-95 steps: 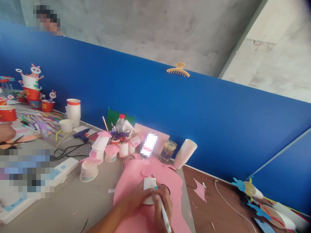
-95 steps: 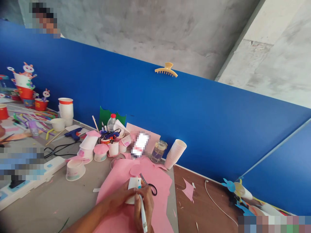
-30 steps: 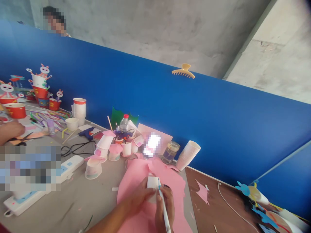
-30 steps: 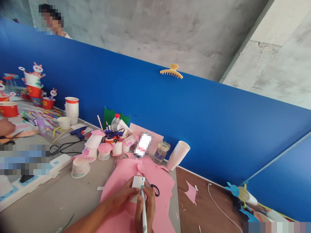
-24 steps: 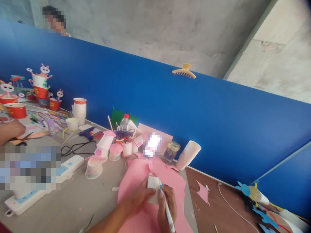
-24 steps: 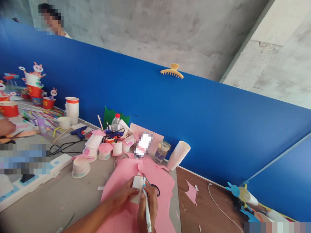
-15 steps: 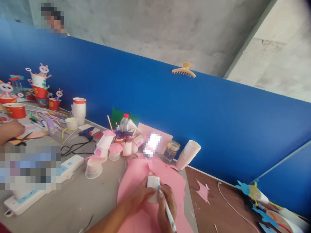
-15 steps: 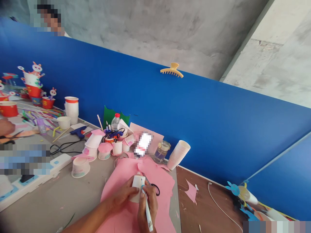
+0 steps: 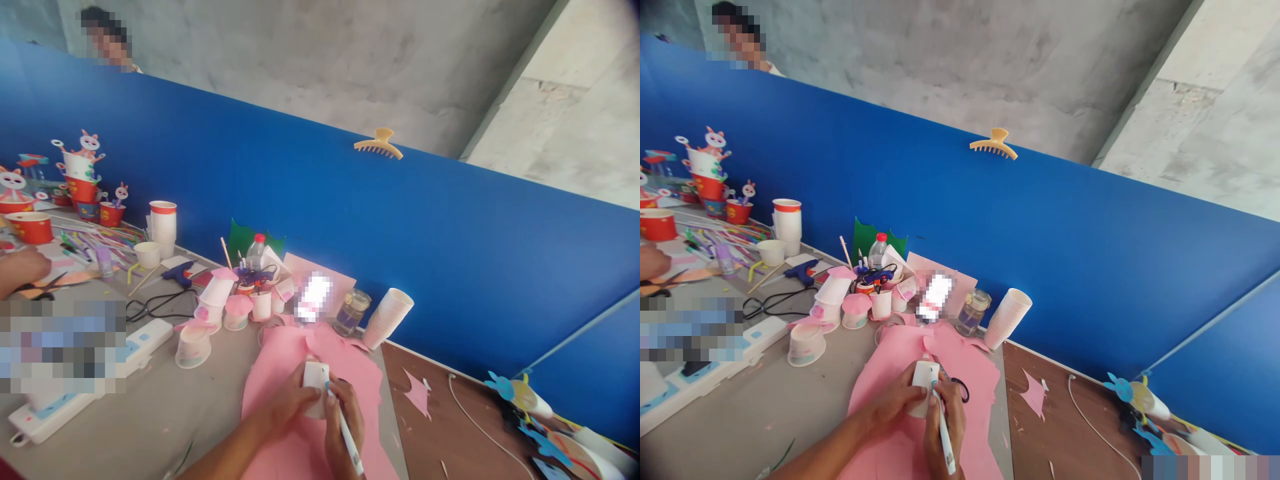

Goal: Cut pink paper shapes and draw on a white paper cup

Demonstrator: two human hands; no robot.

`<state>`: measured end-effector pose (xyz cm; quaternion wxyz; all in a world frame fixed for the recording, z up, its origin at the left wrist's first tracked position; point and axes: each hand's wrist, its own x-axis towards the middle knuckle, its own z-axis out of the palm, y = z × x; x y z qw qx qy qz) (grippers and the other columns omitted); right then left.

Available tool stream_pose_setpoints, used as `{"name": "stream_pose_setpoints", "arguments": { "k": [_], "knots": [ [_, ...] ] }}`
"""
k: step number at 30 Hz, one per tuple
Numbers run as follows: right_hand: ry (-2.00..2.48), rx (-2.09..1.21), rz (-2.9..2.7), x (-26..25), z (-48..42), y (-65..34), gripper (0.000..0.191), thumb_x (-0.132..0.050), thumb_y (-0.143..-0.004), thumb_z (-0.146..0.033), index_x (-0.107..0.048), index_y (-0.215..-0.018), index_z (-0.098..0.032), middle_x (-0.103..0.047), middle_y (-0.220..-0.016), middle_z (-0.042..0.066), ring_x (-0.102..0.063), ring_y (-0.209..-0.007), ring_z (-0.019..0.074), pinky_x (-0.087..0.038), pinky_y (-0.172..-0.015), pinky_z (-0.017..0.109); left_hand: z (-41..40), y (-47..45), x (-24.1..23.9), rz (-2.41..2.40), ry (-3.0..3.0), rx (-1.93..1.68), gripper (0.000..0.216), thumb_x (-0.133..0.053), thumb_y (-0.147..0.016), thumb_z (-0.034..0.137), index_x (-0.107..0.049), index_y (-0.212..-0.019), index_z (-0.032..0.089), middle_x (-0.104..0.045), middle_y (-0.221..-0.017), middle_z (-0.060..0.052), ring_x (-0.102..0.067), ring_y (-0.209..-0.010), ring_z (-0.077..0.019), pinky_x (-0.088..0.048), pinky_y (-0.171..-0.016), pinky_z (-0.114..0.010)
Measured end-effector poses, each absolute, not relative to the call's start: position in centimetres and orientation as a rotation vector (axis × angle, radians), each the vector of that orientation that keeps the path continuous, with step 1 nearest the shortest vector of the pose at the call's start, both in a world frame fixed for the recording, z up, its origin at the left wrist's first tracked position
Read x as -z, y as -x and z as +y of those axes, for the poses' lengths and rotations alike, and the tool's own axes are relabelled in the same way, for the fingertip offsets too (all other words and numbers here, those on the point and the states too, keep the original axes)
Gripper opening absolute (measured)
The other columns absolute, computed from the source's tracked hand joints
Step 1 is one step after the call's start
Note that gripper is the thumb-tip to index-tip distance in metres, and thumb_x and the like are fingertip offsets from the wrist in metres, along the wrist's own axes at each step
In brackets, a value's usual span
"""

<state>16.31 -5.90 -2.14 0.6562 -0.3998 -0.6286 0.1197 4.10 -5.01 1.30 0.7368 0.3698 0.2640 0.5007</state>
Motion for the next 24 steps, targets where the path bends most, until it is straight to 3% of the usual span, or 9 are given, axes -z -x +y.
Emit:
{"name": "stream_pose_setpoints", "arguments": {
  "k": [24],
  "knots": [
    [0.913, -0.217, -1.461, 1.7, -6.0, -16.4, 0.015, -0.050, -0.093, -0.030, -0.062, -0.094, -0.021, -0.068, -0.094, 0.008, -0.065, -0.093, 0.0236, -0.051, -0.078, 0.035, -5.3, -4.2, -2.6, 0.617, -0.807, -1.085, 0.040, -0.064, -0.062, 0.010, -0.059, -0.101, 0.020, -0.062, -0.087, -0.002, -0.058, -0.084, -0.0197, -0.043, -0.075, -0.032]
  ]
}}
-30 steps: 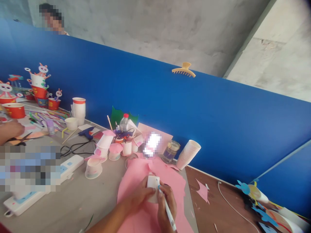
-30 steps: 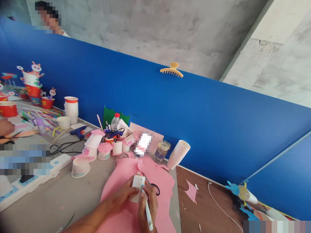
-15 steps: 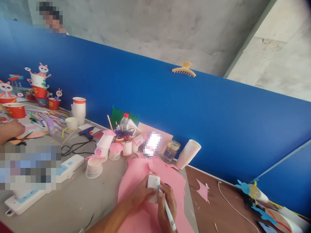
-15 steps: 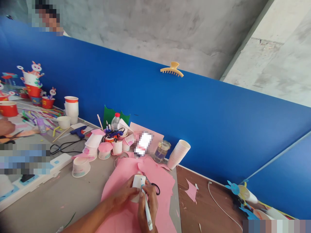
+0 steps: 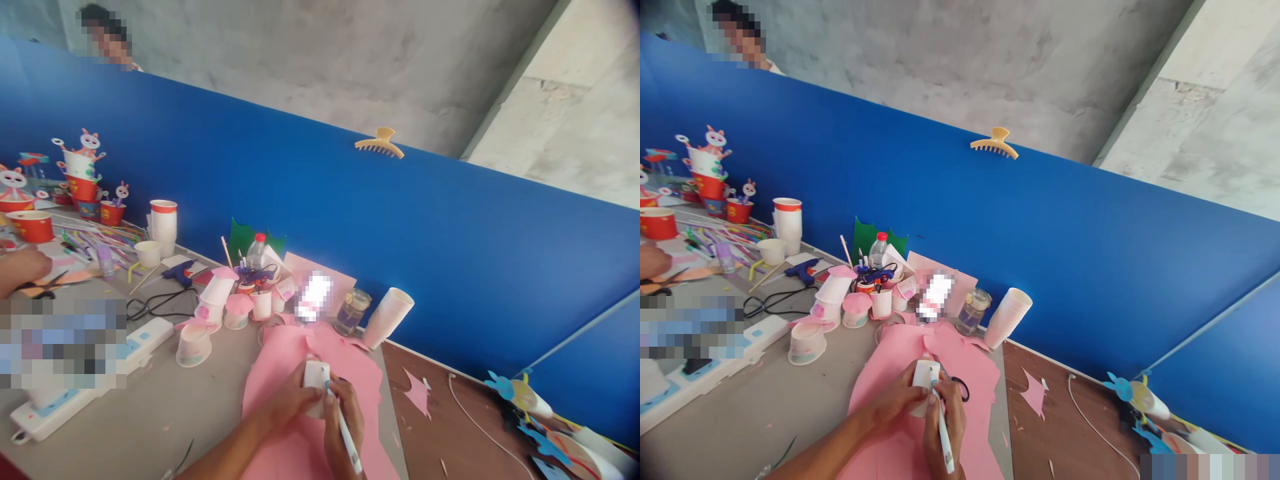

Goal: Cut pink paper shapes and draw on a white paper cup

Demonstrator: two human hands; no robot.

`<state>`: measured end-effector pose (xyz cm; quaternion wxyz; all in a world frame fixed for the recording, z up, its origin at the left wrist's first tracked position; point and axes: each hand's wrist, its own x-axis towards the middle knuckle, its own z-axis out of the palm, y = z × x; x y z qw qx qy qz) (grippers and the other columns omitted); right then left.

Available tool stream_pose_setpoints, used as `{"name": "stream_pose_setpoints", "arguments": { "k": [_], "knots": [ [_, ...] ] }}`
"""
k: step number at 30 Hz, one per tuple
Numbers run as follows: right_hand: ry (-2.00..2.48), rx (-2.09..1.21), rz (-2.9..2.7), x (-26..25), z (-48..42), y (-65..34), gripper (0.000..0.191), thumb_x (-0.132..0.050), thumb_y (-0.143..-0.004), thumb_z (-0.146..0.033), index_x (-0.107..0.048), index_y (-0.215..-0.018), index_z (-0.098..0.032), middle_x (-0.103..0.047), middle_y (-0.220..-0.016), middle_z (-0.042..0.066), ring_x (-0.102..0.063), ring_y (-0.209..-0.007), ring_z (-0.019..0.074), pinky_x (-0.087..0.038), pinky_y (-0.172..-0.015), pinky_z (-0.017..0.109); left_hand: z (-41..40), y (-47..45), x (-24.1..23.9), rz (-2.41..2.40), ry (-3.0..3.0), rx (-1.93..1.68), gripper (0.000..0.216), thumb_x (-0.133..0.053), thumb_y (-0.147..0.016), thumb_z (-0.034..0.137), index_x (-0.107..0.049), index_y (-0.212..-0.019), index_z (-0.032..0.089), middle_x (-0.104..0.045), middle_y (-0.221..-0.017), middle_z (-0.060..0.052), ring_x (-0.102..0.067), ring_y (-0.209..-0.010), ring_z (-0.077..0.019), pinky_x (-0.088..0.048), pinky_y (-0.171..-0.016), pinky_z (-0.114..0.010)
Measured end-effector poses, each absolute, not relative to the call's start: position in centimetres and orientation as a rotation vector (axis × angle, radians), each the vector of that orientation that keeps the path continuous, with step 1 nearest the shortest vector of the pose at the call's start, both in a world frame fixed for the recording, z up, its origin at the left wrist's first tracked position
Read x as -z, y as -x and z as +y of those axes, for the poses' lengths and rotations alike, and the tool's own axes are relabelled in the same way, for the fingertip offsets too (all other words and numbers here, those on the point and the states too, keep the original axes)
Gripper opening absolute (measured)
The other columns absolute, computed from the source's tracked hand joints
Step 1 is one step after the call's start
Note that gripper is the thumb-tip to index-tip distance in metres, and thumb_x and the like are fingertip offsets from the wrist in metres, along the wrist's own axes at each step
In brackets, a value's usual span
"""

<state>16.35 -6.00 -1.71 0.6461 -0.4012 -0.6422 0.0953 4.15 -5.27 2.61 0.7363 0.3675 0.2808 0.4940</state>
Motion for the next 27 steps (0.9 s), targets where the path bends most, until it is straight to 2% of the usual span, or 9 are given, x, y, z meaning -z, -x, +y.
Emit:
{"name": "stream_pose_setpoints", "arguments": {
  "k": [6, 10, 15, 27],
  "knots": [
    [0.899, -0.253, -1.456, 1.8, -5.9, -16.6, 0.013, -0.052, -0.092, -0.029, -0.062, -0.088, -0.022, -0.069, -0.091, 0.007, -0.066, -0.092, 0.0240, -0.052, -0.077, 0.034, -5.2, -4.1, -2.3, 0.559, -0.834, -1.092, 0.047, -0.061, -0.066, 0.009, -0.058, -0.111, 0.020, -0.064, -0.094, -0.003, -0.060, -0.089, -0.0217, -0.043, -0.079, -0.034],
    [0.889, -0.282, -1.450, 2.6, -5.8, -17.0, 0.012, -0.052, -0.092, -0.028, -0.062, -0.092, -0.021, -0.069, -0.098, 0.009, -0.066, -0.096, 0.0244, -0.053, -0.079, 0.036, -5.3, -3.9, -2.2, 0.547, -0.847, -1.081, 0.048, -0.059, -0.068, 0.009, -0.057, -0.115, 0.020, -0.065, -0.097, -0.005, -0.060, -0.091, -0.0210, -0.043, -0.081, -0.034],
    [0.899, -0.330, -1.414, 3.2, -5.6, -17.1, 0.013, -0.052, -0.093, -0.028, -0.061, -0.097, -0.021, -0.069, -0.104, 0.010, -0.065, -0.099, 0.0235, -0.053, -0.082, 0.036, -5.5, -4.0, -2.6, 0.561, -0.840, -1.079, 0.052, -0.058, -0.066, 0.008, -0.057, -0.116, 0.020, -0.065, -0.097, -0.005, -0.060, -0.092, -0.0217, -0.043, -0.083, -0.035],
    [0.889, -0.258, -1.457, 2.7, -5.6, -17.0, 0.014, -0.052, -0.092, -0.028, -0.063, -0.095, -0.020, -0.070, -0.096, 0.010, -0.067, -0.094, 0.0244, -0.054, -0.077, 0.036, -5.5, -4.0, -3.0, 0.585, -0.827, -1.065, 0.051, -0.061, -0.064, 0.010, -0.058, -0.114, 0.022, -0.064, -0.093, -0.003, -0.059, -0.090, -0.0212, -0.042, -0.078, -0.033]
  ]
}}
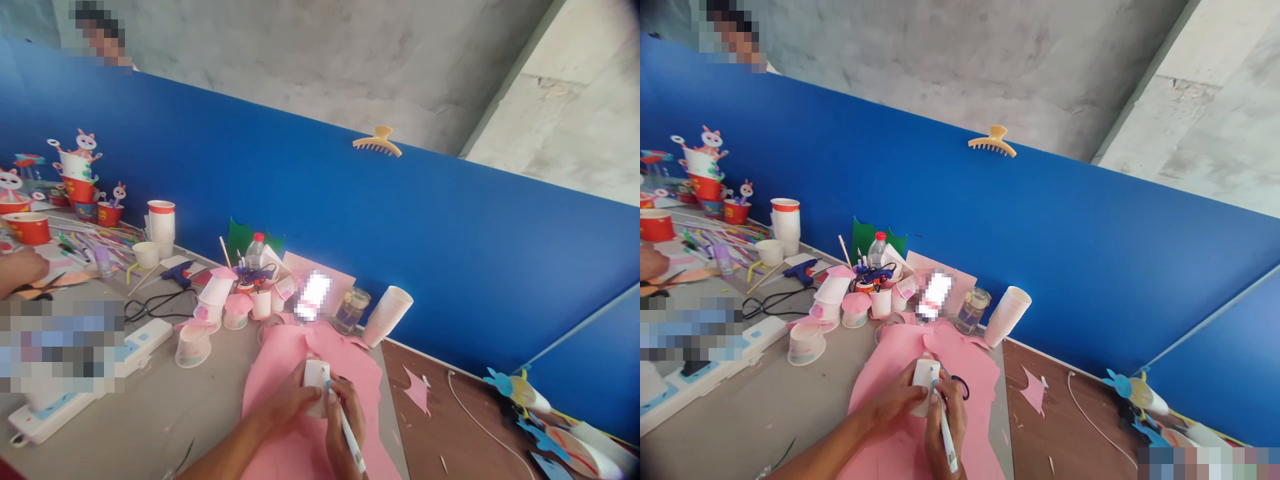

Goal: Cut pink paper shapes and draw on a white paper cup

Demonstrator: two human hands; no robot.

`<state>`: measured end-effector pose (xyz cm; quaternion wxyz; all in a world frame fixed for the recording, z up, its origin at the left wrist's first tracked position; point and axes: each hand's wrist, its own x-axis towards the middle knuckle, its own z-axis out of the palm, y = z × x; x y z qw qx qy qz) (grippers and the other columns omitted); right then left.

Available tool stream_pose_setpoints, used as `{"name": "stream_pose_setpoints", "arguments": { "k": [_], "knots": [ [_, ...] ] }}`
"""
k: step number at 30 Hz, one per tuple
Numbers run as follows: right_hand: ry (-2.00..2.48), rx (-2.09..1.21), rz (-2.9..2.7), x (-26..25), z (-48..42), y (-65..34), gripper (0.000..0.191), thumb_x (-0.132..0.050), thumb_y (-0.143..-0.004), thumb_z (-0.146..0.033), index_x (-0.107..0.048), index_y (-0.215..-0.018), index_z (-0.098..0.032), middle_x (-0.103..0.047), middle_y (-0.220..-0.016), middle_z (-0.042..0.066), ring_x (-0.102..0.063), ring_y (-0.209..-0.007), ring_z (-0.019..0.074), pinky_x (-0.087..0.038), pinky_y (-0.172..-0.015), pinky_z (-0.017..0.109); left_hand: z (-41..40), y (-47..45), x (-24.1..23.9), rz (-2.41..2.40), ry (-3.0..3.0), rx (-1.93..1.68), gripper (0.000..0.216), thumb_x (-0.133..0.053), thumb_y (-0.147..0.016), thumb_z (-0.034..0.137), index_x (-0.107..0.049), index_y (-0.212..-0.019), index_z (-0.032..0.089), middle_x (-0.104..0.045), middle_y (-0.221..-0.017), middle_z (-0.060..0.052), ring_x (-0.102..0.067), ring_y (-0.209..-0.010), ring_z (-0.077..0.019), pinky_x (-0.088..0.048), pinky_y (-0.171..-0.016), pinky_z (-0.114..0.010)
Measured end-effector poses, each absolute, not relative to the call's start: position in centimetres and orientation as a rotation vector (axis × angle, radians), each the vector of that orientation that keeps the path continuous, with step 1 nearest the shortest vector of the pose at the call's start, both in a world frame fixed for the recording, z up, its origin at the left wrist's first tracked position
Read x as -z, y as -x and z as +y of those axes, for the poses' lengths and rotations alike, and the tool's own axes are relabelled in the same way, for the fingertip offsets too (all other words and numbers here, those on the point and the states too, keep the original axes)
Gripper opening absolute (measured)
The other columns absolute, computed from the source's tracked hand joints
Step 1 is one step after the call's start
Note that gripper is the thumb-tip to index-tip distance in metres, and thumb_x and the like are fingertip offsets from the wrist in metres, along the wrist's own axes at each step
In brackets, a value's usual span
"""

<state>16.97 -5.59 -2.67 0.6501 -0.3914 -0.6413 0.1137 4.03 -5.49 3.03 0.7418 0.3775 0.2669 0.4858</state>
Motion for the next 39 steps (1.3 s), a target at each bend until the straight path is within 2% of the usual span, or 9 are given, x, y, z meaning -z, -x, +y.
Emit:
{"name": "stream_pose_setpoints", "arguments": {
  "k": [12, 21, 31, 39],
  "knots": [
    [0.908, -0.308, -1.378, 2.6, -5.5, -16.9, 0.015, -0.054, -0.091, -0.031, -0.064, -0.094, -0.020, -0.070, -0.095, 0.010, -0.067, -0.089, 0.0236, -0.054, -0.074, 0.035, -5.3, -4.0, -2.4, 0.562, -0.810, -1.078, 0.053, -0.058, -0.065, 0.008, -0.057, -0.116, 0.021, -0.064, -0.095, -0.003, -0.060, -0.089, -0.0210, -0.043, -0.079, -0.033],
    [0.954, -0.344, -1.358, 2.5, -5.5, -17.1, 0.016, -0.053, -0.091, -0.033, -0.064, -0.092, -0.021, -0.068, -0.090, 0.007, -0.065, -0.083, 0.0218, -0.052, -0.070, 0.032, -5.2, -3.9, -2.1, 0.558, -0.785, -1.073, 0.042, -0.059, -0.065, 0.008, -0.060, -0.106, 0.019, -0.065, -0.094, -0.005, -0.060, -0.089, -0.0219, -0.044, -0.078, -0.033],
    [0.974, -0.386, -1.312, 1.9, -5.3, -17.3, 0.020, -0.055, -0.090, -0.037, -0.064, -0.085, -0.020, -0.064, -0.076, 0.004, -0.061, -0.069, 0.0190, -0.049, -0.061, 0.029, -4.7, -3.8, -1.4, 0.523, -0.766, -1.085, 0.048, -0.061, -0.063, 0.007, -0.059, -0.110, 0.019, -0.064, -0.097, -0.005, -0.059, -0.092, -0.0214, -0.044, -0.080, -0.033],
    [1.029, -0.485, -1.302, 2.4, -5.0, -18.1, 0.021, -0.055, -0.090, -0.038, -0.065, -0.087, -0.019, -0.067, -0.082, 0.006, -0.064, -0.075, 0.0219, -0.051, -0.061, 0.030, -4.9, -3.6, -1.8, 0.522, -0.776, -1.085, 0.058, -0.060, -0.065, 0.009, -0.054, -0.122, 0.021, -0.064, -0.102, -0.007, -0.059, -0.094, -0.0233, -0.043, -0.080, -0.034]
  ]
}}
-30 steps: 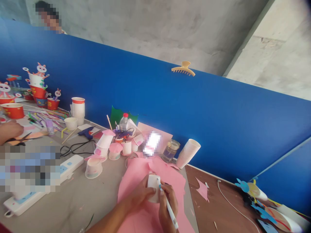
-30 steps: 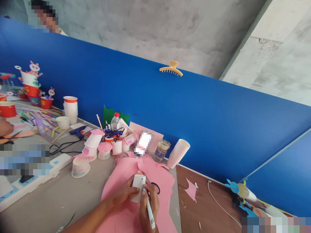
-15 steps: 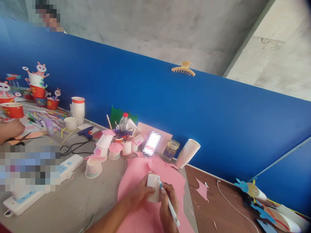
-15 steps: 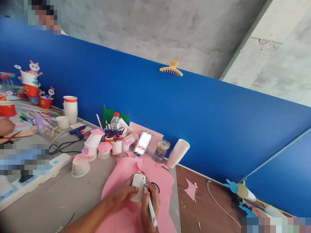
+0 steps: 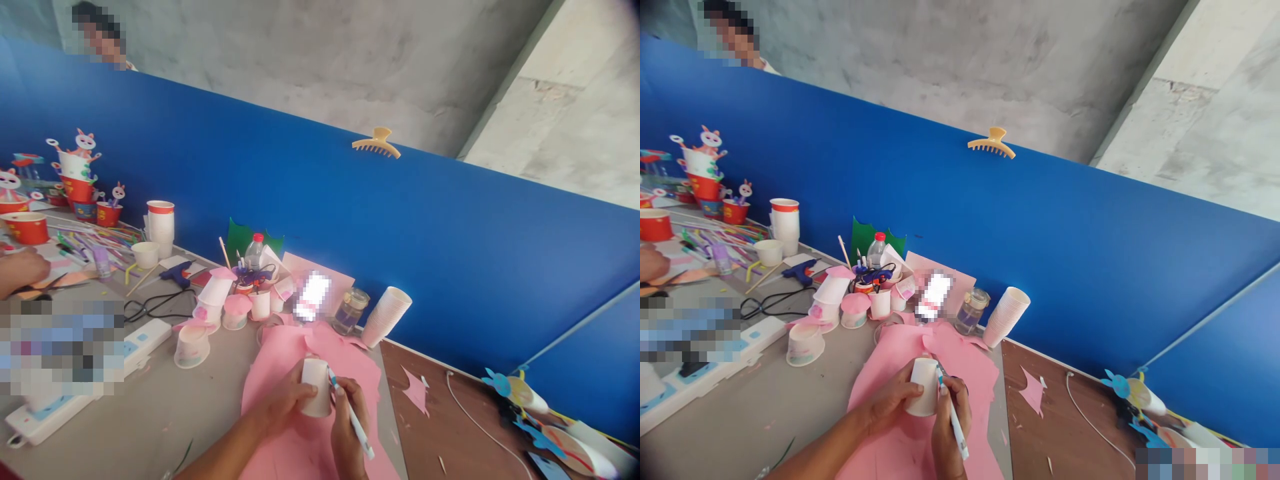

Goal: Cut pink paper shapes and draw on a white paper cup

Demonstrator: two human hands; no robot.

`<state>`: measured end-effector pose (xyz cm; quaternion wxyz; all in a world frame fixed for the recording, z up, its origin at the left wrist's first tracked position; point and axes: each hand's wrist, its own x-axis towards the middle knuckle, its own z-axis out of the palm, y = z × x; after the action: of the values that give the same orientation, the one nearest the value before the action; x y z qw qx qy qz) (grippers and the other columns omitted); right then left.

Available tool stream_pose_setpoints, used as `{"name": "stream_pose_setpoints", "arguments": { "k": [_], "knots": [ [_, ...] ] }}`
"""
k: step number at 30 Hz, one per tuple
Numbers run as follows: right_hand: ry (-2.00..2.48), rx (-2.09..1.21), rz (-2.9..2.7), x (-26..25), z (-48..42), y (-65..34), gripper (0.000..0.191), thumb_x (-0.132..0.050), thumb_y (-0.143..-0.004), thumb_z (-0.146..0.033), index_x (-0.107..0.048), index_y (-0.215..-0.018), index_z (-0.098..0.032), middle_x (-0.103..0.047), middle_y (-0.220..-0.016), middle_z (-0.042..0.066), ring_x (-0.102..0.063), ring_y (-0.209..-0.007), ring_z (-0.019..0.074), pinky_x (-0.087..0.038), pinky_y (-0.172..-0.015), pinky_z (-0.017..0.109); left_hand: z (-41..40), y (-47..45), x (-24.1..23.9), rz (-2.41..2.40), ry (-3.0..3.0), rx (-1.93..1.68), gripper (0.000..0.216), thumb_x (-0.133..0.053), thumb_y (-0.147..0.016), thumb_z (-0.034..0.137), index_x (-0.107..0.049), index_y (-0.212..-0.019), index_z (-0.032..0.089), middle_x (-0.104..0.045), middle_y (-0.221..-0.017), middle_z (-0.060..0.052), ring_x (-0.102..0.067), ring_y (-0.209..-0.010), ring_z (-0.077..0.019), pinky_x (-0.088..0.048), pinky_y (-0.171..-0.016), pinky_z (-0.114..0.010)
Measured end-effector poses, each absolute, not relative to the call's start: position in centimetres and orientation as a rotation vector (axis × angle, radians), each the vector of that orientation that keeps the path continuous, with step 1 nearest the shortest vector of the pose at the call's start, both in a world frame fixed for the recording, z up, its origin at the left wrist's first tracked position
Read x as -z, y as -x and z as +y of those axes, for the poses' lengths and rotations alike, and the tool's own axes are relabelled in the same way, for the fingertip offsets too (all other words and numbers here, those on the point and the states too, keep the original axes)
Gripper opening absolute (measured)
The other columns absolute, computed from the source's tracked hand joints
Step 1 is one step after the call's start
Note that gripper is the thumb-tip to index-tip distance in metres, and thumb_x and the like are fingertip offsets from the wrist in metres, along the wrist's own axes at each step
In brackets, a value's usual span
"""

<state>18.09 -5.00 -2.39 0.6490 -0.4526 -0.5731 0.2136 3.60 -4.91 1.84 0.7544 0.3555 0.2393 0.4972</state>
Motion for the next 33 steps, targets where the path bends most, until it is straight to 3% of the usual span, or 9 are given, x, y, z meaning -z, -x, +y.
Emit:
{"name": "stream_pose_setpoints", "arguments": {
  "k": [22, 33],
  "knots": [
    [1.024, -0.582, -1.251, 2.1, -5.4, -17.8, 0.018, -0.058, -0.087, -0.036, -0.065, -0.085, -0.019, -0.064, -0.081, 0.006, -0.061, -0.074, 0.0216, -0.050, -0.062, 0.030, -4.3, -3.3, -0.9, 0.464, -0.753, -1.114, 0.054, -0.059, -0.069, 0.011, -0.055, -0.122, 0.019, -0.065, -0.106, -0.009, -0.060, -0.095, -0.0239, -0.044, -0.079, -0.035],
    [0.850, -0.436, -1.368, 2.8, -6.0, -16.5, 0.012, -0.054, -0.092, -0.028, -0.063, -0.096, -0.023, -0.067, -0.097, 0.007, -0.063, -0.097, 0.0225, -0.050, -0.083, 0.035, -4.4, -3.5, -0.4, 0.471, -0.783, -1.115, 0.053, -0.057, -0.069, 0.007, -0.055, -0.121, 0.019, -0.064, -0.109, -0.008, -0.059, -0.100, -0.0245, -0.043, -0.085, -0.036]
  ]
}}
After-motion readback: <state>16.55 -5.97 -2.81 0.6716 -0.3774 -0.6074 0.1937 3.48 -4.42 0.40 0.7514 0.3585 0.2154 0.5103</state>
